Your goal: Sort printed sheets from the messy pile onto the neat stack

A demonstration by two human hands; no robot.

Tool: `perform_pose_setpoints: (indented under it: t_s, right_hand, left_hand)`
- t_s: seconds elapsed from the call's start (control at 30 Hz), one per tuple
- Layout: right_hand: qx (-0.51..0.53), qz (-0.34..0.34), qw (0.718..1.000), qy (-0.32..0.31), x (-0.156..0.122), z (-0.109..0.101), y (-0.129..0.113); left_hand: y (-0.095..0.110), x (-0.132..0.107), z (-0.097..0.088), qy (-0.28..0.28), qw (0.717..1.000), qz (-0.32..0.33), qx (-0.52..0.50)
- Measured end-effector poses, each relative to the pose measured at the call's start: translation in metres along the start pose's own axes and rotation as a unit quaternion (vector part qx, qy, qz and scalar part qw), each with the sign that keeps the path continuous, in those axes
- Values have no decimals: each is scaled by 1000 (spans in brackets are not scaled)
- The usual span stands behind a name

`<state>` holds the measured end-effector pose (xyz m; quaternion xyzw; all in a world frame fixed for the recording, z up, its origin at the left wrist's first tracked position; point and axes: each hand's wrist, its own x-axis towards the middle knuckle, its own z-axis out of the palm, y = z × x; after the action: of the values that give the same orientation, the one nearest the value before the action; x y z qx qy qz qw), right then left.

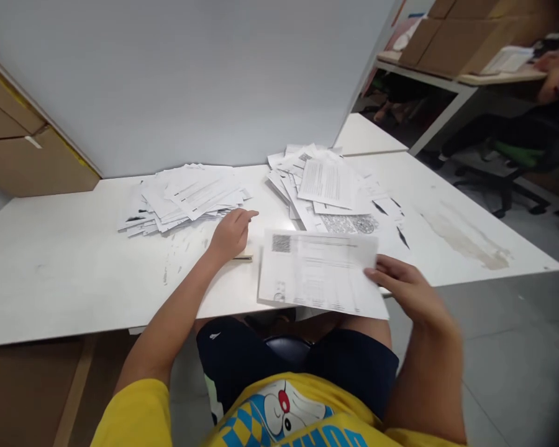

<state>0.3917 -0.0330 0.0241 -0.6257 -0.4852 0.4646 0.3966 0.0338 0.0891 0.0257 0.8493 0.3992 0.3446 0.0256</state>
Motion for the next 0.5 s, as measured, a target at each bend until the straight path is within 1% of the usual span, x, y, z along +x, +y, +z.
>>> perform_pose_setpoints:
  t_s: [0.07,0.13,0.17,0.23,0.3,0.37,0.4,0.47,0.5]
  right_hand:
    - [21,-27,997,76,3,-11,1]
    - [57,-49,989,127,14,-7,-3]
    - [75,-61,985,141,23,1,-6]
    - [105,-84,980,145,48,28,-17]
    - [134,-99,981,104,78,64,-33]
    - [138,-99,985,43,111,103,-54]
    - [120,-96,988,11,127,123,-67]
    - [83,-100,991,-25,155,159,-94]
    - [63,-101,991,-59,165,174,-108]
  left_hand:
    - [-7,-2,-4,76,996,-34,-29]
    - [-19,-2,-8,123,991,-55,2]
    - [-27,-2,-11,131,989,-60,33]
    - [-42,-3,-18,125,985,-73,94]
    - [-57,-5,-22,120,980,-100,126]
    - [-68,-8,-24,136,975,-120,131]
    - [-72,-9,-23,151,972,-125,134]
    - [-77,-11,-18,179,964,-129,147]
    - [-79,-11,-15,178,963,-129,154]
